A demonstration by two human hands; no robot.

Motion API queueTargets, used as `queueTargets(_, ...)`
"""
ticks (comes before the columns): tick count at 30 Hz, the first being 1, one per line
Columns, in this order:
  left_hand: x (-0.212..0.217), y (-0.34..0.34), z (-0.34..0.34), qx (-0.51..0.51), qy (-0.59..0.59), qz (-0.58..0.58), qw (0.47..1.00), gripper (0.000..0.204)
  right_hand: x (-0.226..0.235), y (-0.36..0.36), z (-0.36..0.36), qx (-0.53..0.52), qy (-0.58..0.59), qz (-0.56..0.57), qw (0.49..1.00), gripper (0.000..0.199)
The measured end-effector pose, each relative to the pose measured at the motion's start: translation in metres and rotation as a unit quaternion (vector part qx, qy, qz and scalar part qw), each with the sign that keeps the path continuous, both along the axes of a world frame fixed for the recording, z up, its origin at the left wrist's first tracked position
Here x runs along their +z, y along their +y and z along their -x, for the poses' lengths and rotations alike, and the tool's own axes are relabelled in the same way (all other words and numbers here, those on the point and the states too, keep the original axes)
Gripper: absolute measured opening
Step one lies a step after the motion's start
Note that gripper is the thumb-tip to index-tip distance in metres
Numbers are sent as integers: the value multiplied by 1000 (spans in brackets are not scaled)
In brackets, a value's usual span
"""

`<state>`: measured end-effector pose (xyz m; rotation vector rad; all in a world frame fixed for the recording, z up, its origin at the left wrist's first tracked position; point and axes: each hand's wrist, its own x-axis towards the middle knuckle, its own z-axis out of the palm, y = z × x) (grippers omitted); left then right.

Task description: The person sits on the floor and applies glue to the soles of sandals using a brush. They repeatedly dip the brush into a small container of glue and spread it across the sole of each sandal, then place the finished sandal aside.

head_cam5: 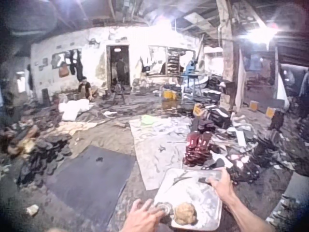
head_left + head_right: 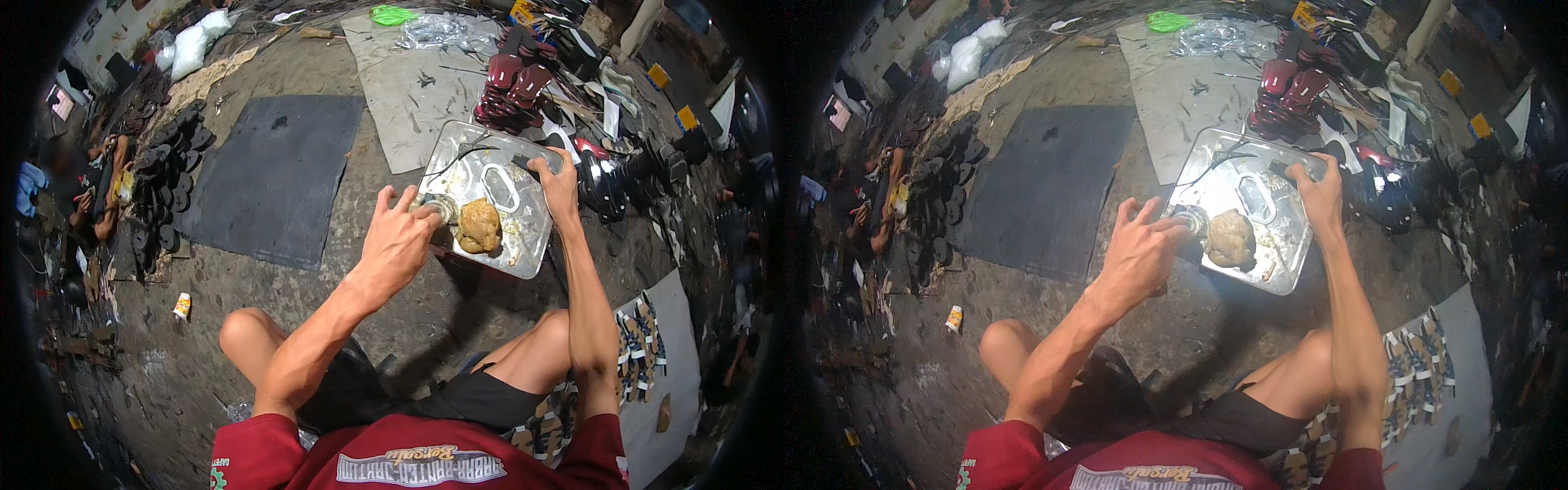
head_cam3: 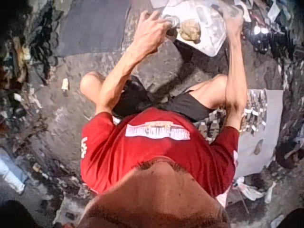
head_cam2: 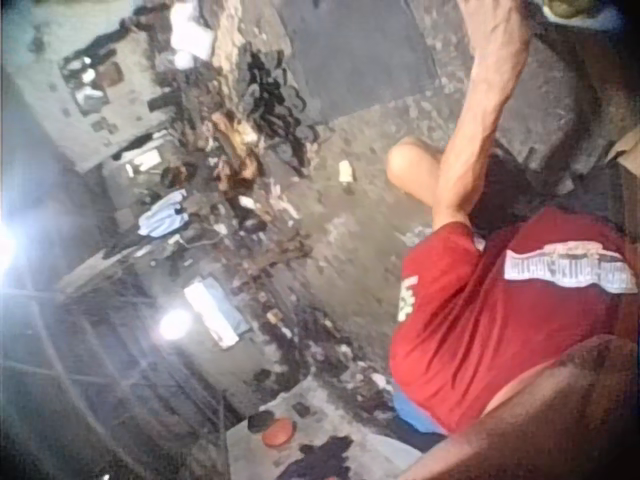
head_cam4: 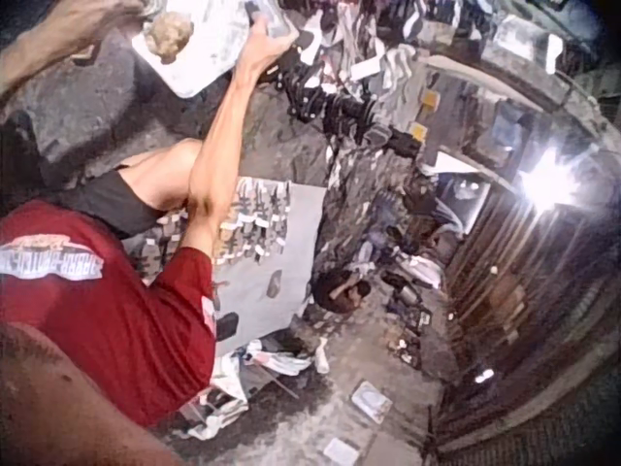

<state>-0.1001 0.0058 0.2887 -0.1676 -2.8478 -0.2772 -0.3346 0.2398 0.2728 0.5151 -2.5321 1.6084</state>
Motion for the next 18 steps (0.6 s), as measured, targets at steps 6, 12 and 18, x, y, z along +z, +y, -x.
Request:
queueTargets(6, 33, 8, 20, -68, -110, -56, 990, 26, -25, 24, 35, -13, -22, 15, 1000, 45)
queueTargets(12, 17, 30, 66, -116, 91, -218, 965, 30, -88, 120, 99, -33, -29, -28, 999, 48)
queueTargets(18, -74, -10, 18, 345, 339, -467, 740, 46, -69, 94, 63, 13, -63, 28, 998, 57)
